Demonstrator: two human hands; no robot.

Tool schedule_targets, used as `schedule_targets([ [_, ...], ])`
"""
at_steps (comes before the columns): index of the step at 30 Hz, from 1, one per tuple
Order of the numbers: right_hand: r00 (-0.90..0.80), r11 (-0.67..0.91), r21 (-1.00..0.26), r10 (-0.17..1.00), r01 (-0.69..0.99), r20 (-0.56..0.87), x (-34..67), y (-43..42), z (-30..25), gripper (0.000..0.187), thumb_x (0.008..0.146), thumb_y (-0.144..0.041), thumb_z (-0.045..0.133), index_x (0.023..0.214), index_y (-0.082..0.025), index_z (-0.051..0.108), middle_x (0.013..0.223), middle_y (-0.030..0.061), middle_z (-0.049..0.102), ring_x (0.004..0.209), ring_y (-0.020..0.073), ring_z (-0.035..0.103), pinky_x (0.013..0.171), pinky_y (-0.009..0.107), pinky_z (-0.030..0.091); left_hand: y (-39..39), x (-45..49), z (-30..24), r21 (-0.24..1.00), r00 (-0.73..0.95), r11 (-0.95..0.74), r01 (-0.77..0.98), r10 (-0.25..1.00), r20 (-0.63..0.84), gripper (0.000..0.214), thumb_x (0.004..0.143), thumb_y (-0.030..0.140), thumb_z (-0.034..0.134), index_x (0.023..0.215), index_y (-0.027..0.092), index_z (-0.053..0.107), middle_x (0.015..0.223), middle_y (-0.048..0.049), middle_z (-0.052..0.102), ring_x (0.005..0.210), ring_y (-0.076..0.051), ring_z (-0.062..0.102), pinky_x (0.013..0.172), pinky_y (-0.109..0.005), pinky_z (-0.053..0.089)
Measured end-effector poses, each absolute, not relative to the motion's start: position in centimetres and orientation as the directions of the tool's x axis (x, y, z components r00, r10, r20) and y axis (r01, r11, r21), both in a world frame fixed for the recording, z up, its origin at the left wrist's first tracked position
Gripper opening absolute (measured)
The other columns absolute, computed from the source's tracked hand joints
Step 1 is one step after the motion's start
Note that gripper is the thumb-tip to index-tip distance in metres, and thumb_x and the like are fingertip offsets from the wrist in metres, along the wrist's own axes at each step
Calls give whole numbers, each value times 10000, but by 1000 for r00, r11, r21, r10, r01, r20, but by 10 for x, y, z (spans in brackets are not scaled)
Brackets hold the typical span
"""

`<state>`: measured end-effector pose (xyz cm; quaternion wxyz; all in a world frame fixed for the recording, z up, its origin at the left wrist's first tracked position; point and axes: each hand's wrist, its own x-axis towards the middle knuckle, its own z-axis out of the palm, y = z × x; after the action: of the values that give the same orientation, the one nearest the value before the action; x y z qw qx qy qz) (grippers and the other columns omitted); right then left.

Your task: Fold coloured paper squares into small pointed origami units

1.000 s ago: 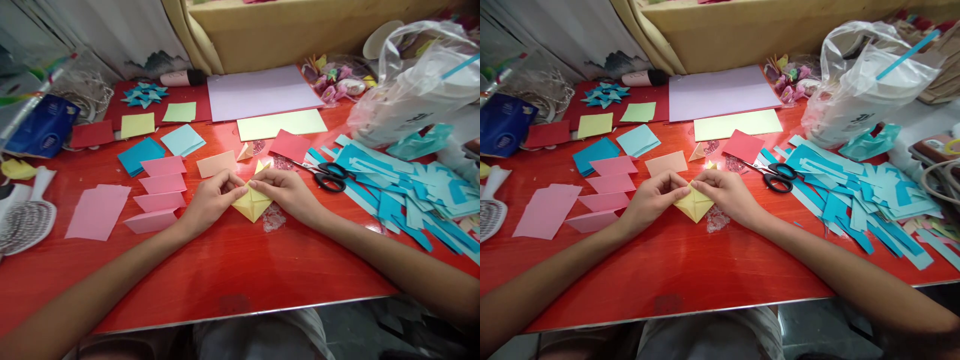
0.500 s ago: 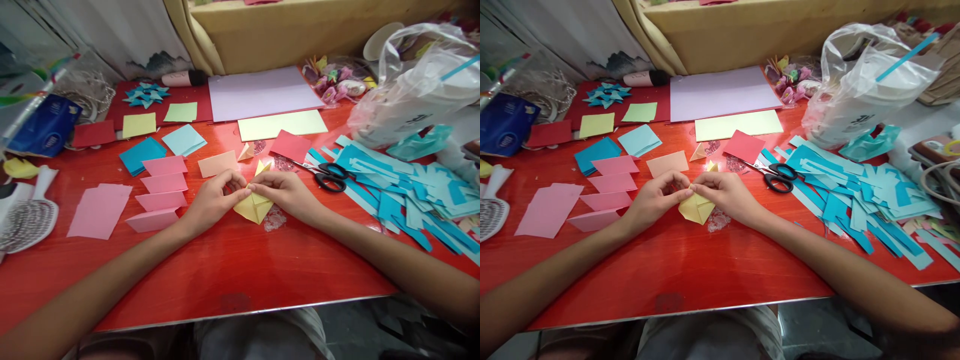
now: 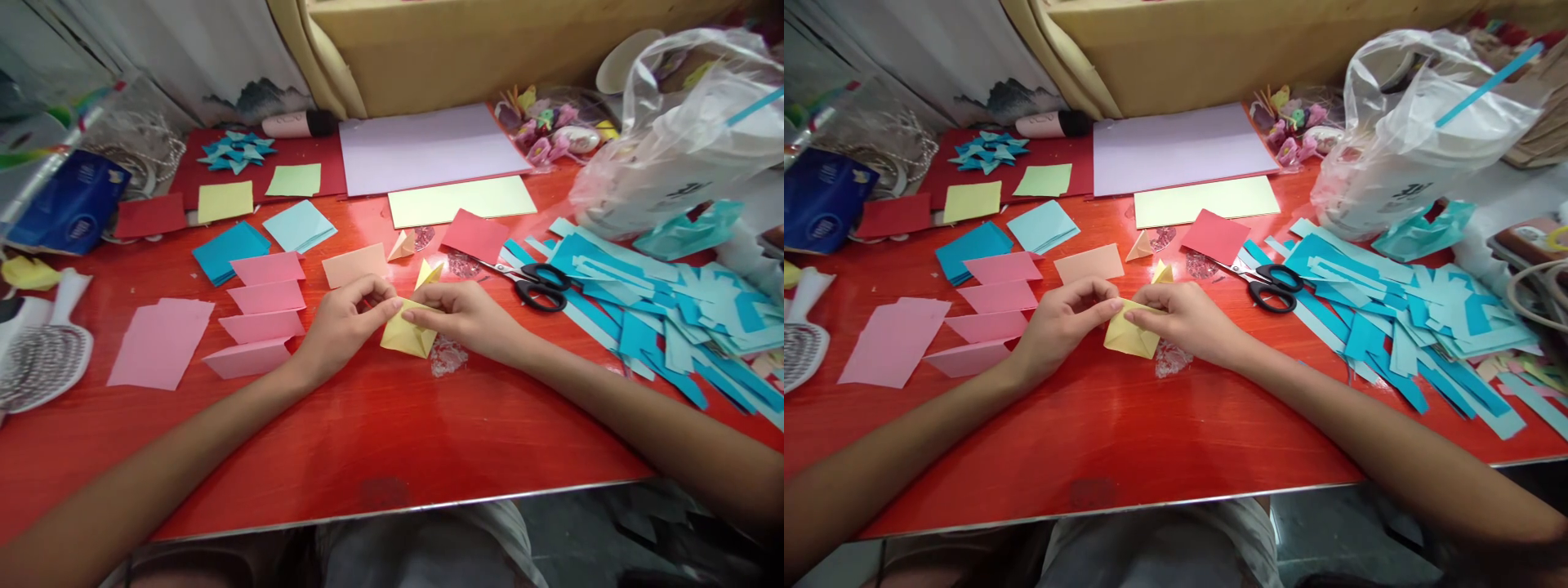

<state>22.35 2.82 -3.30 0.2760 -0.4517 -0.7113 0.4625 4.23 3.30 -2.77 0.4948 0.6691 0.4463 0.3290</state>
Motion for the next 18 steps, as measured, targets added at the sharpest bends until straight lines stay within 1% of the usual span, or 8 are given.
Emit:
schedule_targets([
  [4,-434,153,-915,900,372,-26,224,28,-34,321,819,-438,530,737,-134,593,629,-12,459,565,90,398,503,229,280,33,42,-28,948,394,-125,294,919,-1,198,821,346,530,740,166,544,723,3,514,685,-112,467,634,-232,387],
  [8,-340,111,-921,940,374,-24,223,28,-35,288,821,-403,538,740,-135,602,640,2,507,573,99,439,502,229,302,33,42,-32,948,404,-120,294,915,-9,166,814,338,547,789,174,540,721,10,512,654,-101,464,589,-220,370],
  [10,-297,66,-939,954,337,-39,223,29,-34,256,821,-377,543,752,-137,601,651,8,534,582,106,467,507,230,326,33,42,-33,956,392,-113,271,920,-2,129,818,311,546,862,189,538,721,16,511,654,-99,476,590,-215,379],
  [12,-265,31,-964,963,265,-42,223,30,-35,223,819,-352,550,751,-144,591,668,10,557,597,109,494,521,230,355,33,43,-32,970,356,-104,219,934,20,137,829,304,532,927,211,519,719,24,508,641,-95,490,595,-212,396],
  [15,-232,5,-988,972,155,-32,222,31,-36,202,822,-350,554,759,-159,570,686,5,575,572,101,515,509,226,388,32,43,-28,976,346,-119,181,937,50,164,797,339,578,881,208,527,789,13,541,658,-94,502,608,-211,412],
  [18,-254,-34,-994,966,101,-58,221,30,-38,233,847,-404,519,778,-182,535,618,-14,563,446,85,494,417,219,378,31,43,-26,950,417,-154,272,908,28,168,764,340,620,794,185,564,810,-1,570,684,-104,498,624,-222,404],
])
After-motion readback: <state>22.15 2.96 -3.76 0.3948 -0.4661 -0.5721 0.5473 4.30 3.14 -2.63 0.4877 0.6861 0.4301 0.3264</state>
